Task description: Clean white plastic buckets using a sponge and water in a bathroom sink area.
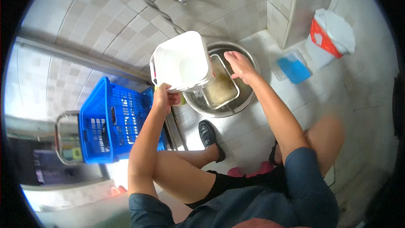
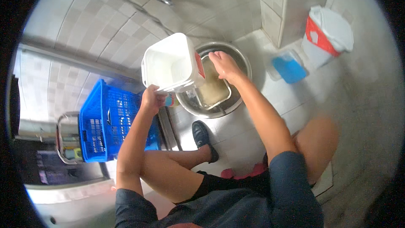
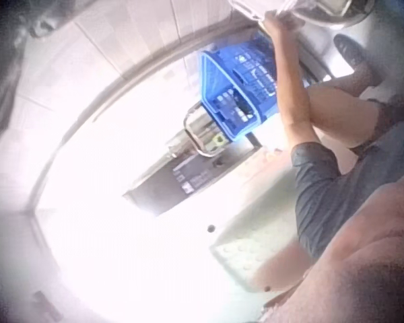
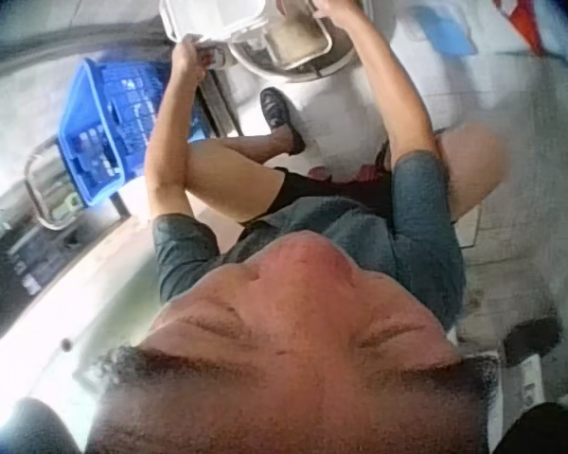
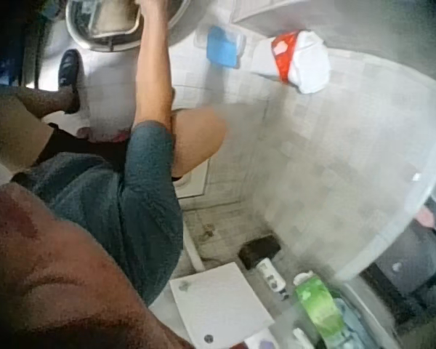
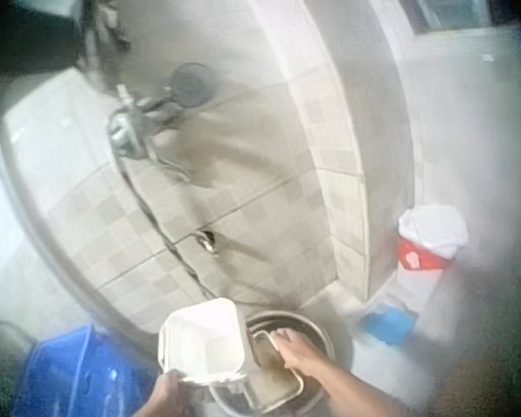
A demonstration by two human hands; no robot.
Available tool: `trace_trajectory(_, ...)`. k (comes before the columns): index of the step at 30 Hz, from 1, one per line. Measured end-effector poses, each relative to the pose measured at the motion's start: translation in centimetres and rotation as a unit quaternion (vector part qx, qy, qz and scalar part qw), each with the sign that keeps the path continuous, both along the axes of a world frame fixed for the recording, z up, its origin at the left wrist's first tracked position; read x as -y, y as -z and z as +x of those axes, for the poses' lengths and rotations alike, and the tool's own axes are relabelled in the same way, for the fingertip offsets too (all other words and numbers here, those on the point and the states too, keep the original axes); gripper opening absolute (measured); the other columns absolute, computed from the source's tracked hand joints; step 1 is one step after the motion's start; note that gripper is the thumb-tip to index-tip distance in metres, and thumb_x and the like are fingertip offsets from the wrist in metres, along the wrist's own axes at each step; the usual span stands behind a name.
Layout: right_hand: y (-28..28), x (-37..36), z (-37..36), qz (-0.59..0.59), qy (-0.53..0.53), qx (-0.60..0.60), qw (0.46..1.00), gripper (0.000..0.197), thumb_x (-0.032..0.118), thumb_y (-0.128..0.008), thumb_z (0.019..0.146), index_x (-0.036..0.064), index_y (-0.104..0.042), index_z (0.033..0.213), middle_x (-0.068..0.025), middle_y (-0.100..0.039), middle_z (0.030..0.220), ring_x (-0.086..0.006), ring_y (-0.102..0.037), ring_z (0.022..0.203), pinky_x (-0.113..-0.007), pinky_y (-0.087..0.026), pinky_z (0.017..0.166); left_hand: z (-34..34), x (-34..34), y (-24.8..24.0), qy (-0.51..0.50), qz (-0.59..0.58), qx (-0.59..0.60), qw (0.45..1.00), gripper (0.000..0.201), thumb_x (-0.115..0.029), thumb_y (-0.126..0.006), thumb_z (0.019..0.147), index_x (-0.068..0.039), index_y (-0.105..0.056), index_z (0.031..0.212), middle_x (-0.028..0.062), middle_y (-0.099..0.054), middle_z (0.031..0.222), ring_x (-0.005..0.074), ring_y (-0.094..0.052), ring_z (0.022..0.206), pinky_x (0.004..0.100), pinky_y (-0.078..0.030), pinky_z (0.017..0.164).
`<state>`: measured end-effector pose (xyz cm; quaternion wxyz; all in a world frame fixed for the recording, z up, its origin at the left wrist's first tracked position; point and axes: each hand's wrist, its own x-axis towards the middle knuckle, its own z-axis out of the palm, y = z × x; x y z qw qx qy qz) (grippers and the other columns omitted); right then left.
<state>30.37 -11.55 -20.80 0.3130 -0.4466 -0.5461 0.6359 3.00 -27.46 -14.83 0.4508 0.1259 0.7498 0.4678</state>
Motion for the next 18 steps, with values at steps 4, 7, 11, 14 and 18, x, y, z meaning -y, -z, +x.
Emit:
trace_trajectory(4,-2.1,1.9,0.5,-0.058,-0.085,0.007,0.995,0.063,0.053,-0.059,0.096,0.006,-0.052,0.137,-0.0078,-0.057,0.13,-0.022,-0.056,0.109,-0.041,-0.058,0.072,1.5,-0.1,-1.0,0.04,0.038,-0.081,0.995,0.028,-0.023,-0.057,0.084,0.005,-0.057,0.088,0.0163,-0.06,0.067,0.0231,-0.055,0.046,0.0367,-0.046,0.04)
trace_trajectory(7,-2.5,3.4,-0.2,-0.049,-0.105,0.027,0.993,0.061,0.05,-0.067,0.091,-0.0007,-0.056,0.123,-0.0077,-0.062,0.103,-0.0188,-0.061,0.09,-0.043,-0.058,0.064,2.6,0.5,-2.0,0.061,0.061,-0.115,0.99,0.025,-0.02,-0.058,0.084,0.004,-0.056,0.089,0.0155,-0.059,0.066,0.0218,-0.055,0.045,0.0361,-0.048,0.041)
trace_trajectory(11,-4.0,4.7,0.8,-0.037,-0.127,0.046,0.99,0.047,0.027,-0.068,0.088,-0.002,-0.058,0.123,-0.0105,-0.066,0.111,-0.0155,-0.064,0.091,-0.034,-0.056,0.058,3.4,1.2,-2.0,0.076,0.097,-0.137,0.983,0.039,-0.018,-0.062,0.083,0.003,-0.047,0.113,0.0141,-0.06,0.073,0.0197,-0.057,0.049,0.0344,-0.049,0.042)
trace_trajectory(14,-5.1,5.0,2.4,-0.027,-0.117,0.063,0.991,0.046,0.023,-0.071,0.087,-0.0012,-0.058,0.124,-0.0106,-0.066,0.114,-0.0165,-0.064,0.092,-0.031,-0.055,0.06,3.7,1.5,-2.5,0.119,0.156,-0.126,0.972,0.05,-0.017,-0.067,0.083,0.0,-0.041,0.122,0.0135,-0.062,0.082,0.0187,-0.061,0.055,0.0344,-0.051,0.045)
trace_trajectory(18,-7.4,4.1,5.2,0.021,-0.089,0.061,0.994,0.049,0.02,-0.075,0.085,-0.002,-0.056,0.125,-0.012,-0.067,0.113,-0.0182,-0.065,0.094,-0.03,-0.054,0.062,4.7,1.1,-3.8,0.185,0.263,-0.163,0.933,0.057,-0.013,-0.072,0.083,-0.003,-0.037,0.126,0.0142,-0.065,0.094,0.0179,-0.066,0.068,0.0328,-0.056,0.057)
